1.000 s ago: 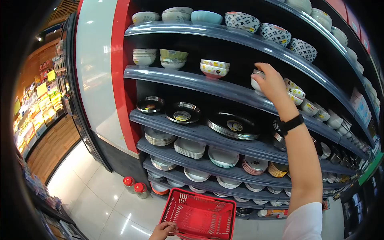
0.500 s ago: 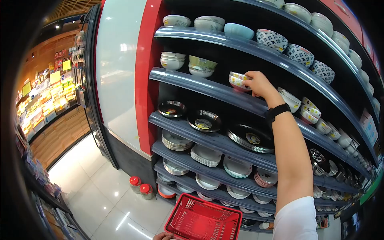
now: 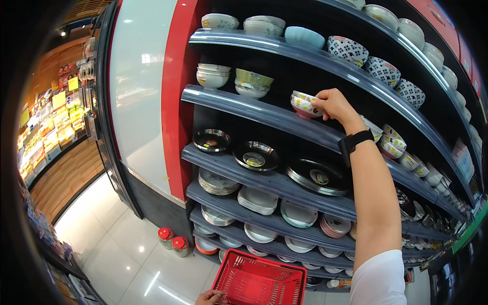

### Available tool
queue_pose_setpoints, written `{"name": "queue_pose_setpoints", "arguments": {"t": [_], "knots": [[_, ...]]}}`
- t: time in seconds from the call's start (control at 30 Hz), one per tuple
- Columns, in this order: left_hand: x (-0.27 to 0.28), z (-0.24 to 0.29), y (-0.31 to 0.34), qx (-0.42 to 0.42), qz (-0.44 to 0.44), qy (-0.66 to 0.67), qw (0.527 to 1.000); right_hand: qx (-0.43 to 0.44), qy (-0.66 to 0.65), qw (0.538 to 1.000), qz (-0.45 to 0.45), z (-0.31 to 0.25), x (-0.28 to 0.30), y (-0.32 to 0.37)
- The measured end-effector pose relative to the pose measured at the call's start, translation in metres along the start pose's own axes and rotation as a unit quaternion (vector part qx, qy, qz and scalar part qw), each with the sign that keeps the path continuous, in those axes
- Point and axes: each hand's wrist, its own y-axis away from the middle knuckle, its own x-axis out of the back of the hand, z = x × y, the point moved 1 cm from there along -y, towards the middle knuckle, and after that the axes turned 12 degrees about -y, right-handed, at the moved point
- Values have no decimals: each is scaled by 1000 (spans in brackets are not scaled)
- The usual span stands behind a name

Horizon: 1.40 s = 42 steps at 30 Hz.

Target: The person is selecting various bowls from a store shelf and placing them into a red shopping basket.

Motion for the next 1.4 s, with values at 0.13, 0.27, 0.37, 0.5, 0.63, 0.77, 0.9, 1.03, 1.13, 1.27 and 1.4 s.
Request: {"name": "queue_pose_setpoints", "arguments": {"t": [0.13, 0.27, 0.37, 0.5, 0.63, 0.77, 0.9, 1.03, 1.13, 1.27, 1.4], "knots": [[0, -6, -13, -1, -15, 17, 1000, -8, -39, 998, 46, -1, 1, 4], [-3, -5, -20, 3, -17, 12, 1000, -8, 3, 998, 63, -2, 3, -2], [-6, 1, -23, 2, -19, 3, 1000, 15, -3, 999, 42, 1, 1, -9], [-13, 9, -22, -11, -18, -11, 1000, 18, -34, 998, 55, -2, -5, -9], [-13, 7, -19, -5, -25, 2, 1000, 52, -41, 995, 81, -1, 0, -7], [-10, 1, -16, 1, -30, 2, 1000, 124, -53, 985, 105, -6, 7, 8], [-11, 1, -14, 5, -35, -7, 999, 153, -61, 979, 119, -14, 13, 33], [-11, -9, -31, 24, -39, -21, 999, 199, -61, 968, 138, -18, 14, 79], [-6, -50, -50, 1, -82, -59, 995, 202, -46, 970, 130, -23, 2, 153], [-7, -22, -28, 38, -85, -51, 994, 148, 12, 987, 69, 13, -45, 265], [1, -27, -17, 80, -86, -50, 992, -10, -71, 995, -73, 101, -130, 351]]}}
